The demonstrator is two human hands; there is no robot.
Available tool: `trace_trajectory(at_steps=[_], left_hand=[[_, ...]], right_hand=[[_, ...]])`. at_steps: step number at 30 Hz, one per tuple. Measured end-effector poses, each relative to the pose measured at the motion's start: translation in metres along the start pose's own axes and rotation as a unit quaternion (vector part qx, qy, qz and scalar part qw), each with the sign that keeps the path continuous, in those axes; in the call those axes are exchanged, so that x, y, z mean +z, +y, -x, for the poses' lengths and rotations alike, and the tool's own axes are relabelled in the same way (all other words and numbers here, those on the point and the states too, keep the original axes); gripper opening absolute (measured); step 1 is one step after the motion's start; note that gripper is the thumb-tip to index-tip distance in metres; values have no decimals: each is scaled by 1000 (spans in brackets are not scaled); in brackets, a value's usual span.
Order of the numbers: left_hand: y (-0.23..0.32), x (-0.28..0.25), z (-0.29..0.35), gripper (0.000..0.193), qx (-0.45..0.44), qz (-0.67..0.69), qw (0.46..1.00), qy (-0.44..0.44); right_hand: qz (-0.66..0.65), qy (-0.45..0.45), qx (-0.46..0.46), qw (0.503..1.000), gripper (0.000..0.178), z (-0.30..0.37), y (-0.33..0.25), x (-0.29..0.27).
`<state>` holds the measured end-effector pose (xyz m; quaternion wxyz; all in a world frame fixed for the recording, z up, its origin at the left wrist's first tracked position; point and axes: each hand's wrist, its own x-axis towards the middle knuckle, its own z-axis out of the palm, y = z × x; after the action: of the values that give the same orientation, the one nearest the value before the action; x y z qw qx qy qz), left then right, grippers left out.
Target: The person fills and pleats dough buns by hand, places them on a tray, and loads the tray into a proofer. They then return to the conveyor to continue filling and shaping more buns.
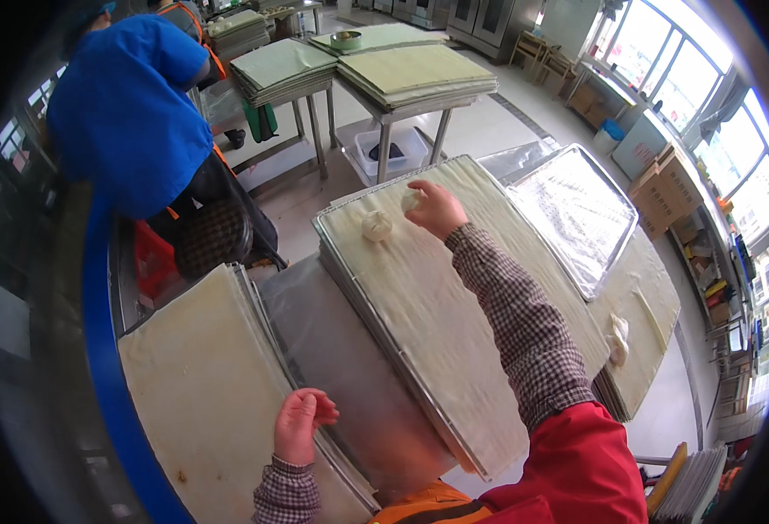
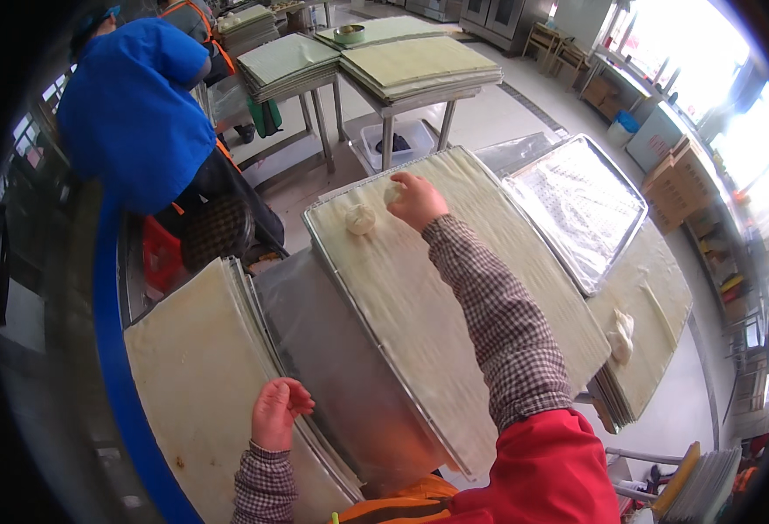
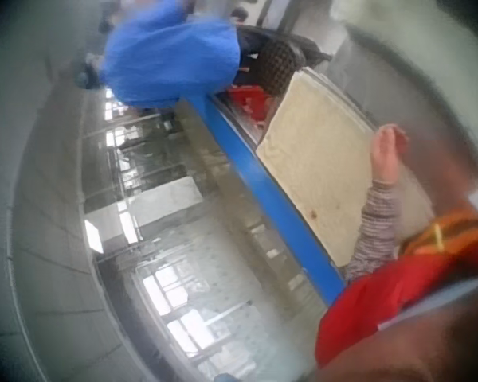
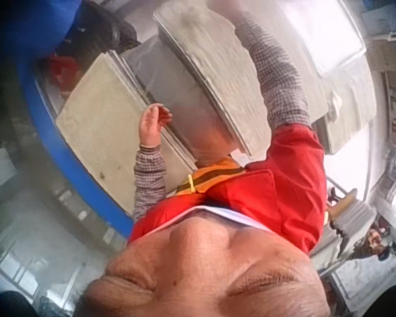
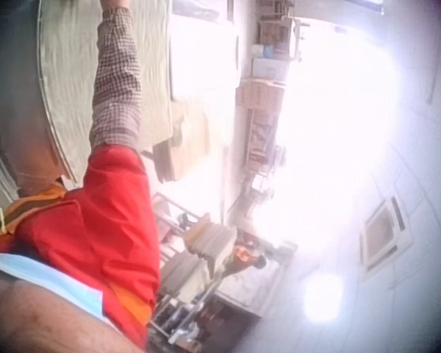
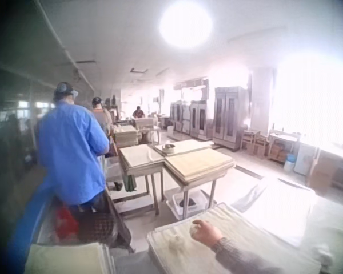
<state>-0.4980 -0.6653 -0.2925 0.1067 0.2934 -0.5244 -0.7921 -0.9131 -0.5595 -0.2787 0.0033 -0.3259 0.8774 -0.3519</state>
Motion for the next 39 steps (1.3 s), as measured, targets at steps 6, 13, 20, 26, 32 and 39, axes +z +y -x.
trace_trajectory(at_steps=[6,13,20,26,32,39], left_hand=[[-26,24,-9,25,-92,57,994,17],[-31,28,-16,26,-118,58,990,45],[-19,36,-23,27,-101,93,990,26],[12,38,-66,46,14,361,931,62],[16,-21,-20,47,40,498,866,13],[-13,-102,52,48,68,435,893,88]], right_hand=[[30,-86,-9,996,61,-36,10,6],[13,-131,-138,982,54,-5,-19,22],[66,-122,-164,977,52,9,-61,26],[-138,-309,-262,904,52,92,-155,41],[-192,-334,-313,868,51,160,-221,67],[-169,-322,-446,818,23,220,-292,125]])
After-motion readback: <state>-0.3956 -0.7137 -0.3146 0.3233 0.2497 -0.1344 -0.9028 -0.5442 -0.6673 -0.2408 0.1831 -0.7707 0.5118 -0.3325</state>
